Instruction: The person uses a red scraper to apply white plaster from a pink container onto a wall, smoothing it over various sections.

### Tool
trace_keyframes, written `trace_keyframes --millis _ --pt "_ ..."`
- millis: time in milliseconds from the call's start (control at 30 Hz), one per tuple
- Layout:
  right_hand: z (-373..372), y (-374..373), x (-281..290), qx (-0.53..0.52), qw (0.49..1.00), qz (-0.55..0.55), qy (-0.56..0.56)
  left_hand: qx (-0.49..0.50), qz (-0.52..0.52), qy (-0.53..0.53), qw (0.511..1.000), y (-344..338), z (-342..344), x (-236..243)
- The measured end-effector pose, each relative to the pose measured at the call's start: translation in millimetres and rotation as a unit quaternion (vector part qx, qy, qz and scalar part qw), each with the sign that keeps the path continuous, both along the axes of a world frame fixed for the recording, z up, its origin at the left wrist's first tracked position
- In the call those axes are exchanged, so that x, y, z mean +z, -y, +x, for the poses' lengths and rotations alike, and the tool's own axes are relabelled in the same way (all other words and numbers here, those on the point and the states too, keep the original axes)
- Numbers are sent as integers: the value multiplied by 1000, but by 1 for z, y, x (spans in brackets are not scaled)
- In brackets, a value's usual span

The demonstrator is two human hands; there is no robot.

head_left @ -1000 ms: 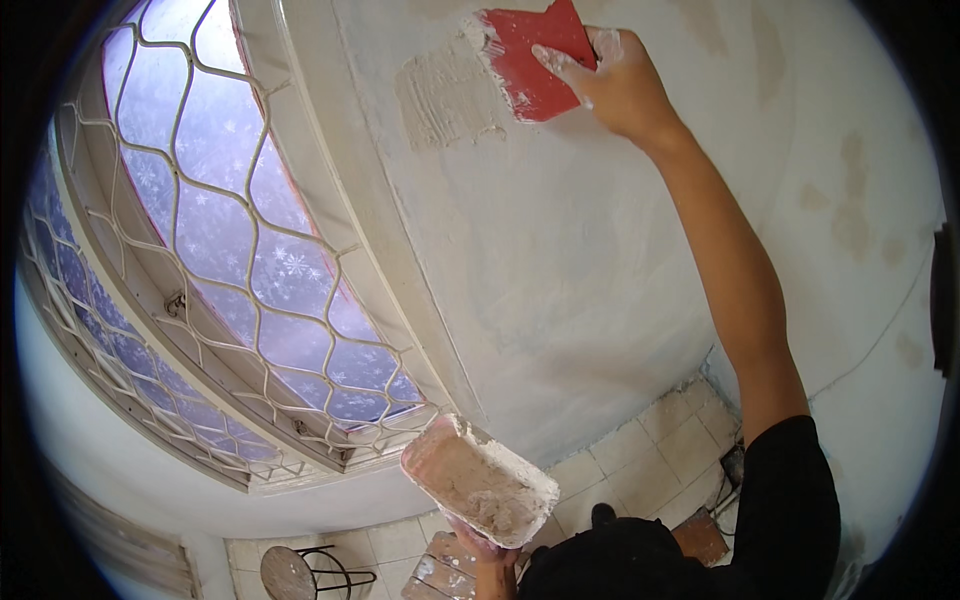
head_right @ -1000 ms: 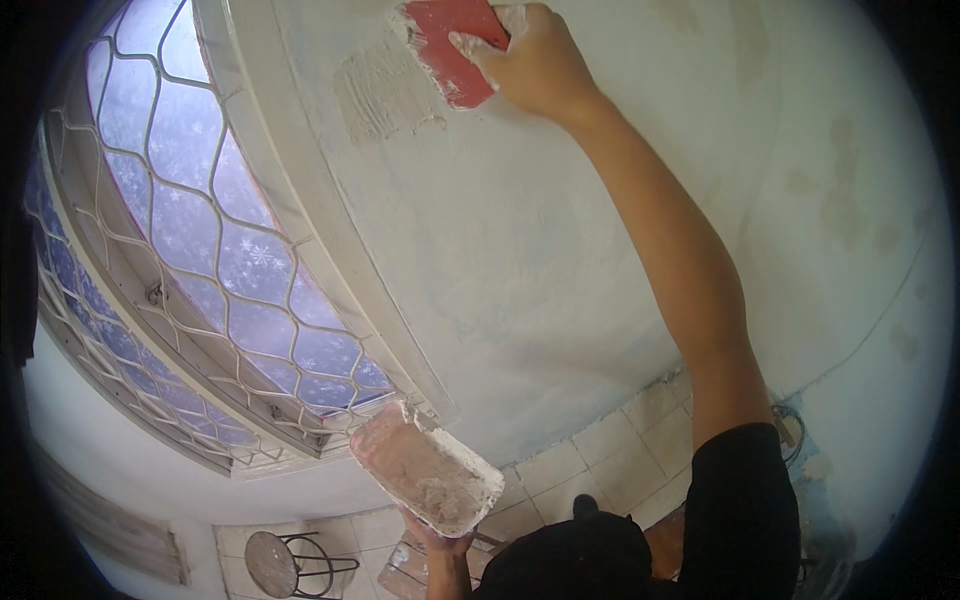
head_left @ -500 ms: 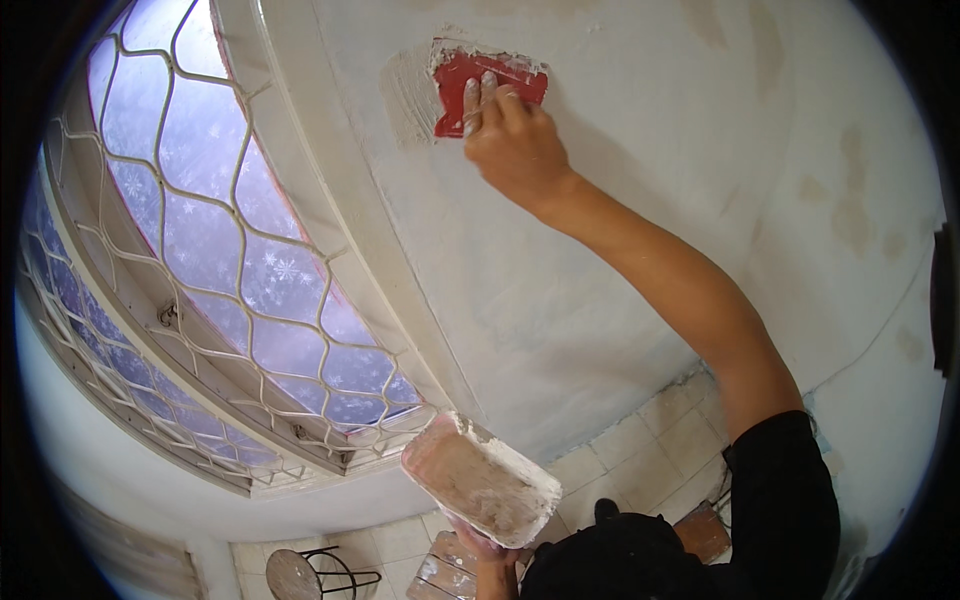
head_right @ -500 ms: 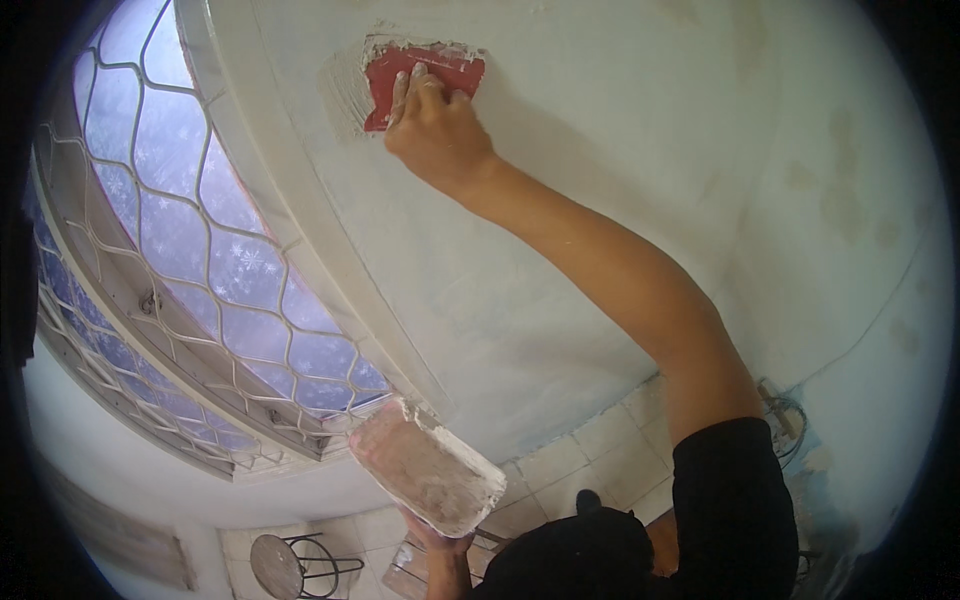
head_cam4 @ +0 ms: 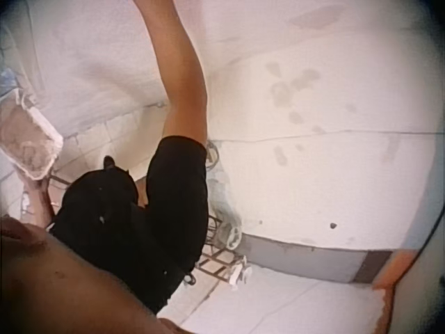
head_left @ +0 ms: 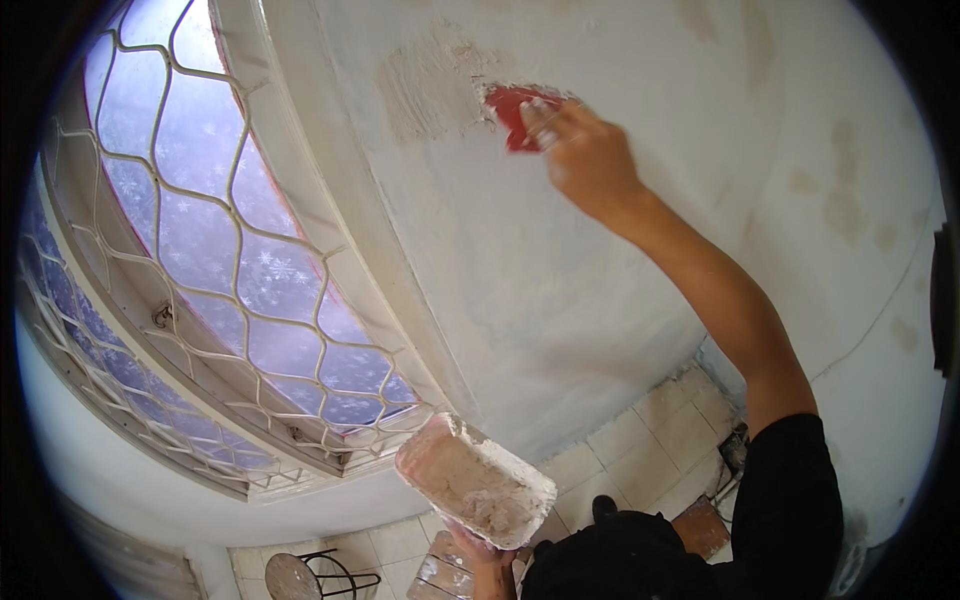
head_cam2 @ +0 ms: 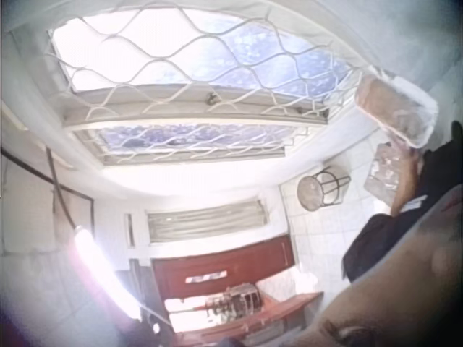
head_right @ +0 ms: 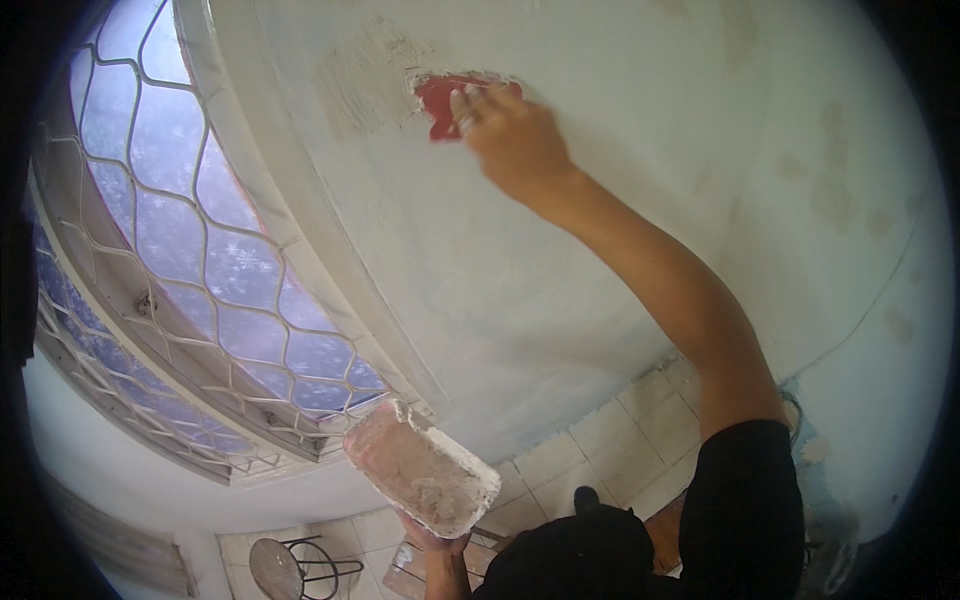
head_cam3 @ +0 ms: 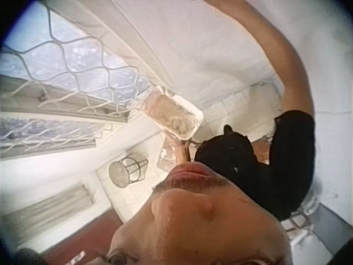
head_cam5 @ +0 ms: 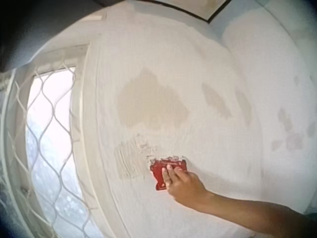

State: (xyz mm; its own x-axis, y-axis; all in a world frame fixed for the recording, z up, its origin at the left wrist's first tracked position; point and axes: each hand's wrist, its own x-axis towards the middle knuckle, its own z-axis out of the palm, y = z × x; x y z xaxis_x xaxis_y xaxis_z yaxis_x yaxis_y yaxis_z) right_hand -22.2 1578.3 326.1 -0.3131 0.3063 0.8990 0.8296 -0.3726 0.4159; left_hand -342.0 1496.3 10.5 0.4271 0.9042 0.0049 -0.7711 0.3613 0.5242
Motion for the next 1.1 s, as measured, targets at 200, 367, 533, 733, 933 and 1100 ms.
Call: trace_keyframes --millis 200,367,533,733,933,1100 --pt "-9 10 68 170 964 94 -180 7 -22 0 1000 -2 1 -7" --pt "-20 -17 84 180 965 61 -183 0 -21 -7 1000 0 1 4" --pt "-16 -15 88 153 981 31 -119 -1 -34 -5 999 -2 -1 -4" --pt "-25 -5 58 126 991 -21 -23 -9 -54 -2 998 -6 1 -4" --pt "-38 -16 -4 173 981 -21 89 -8 -57 9 998 -12 1 -10" --pt "-40 -4 -4 225 972 -61 -33 -11 -64 15 998 -11 -2 -4"
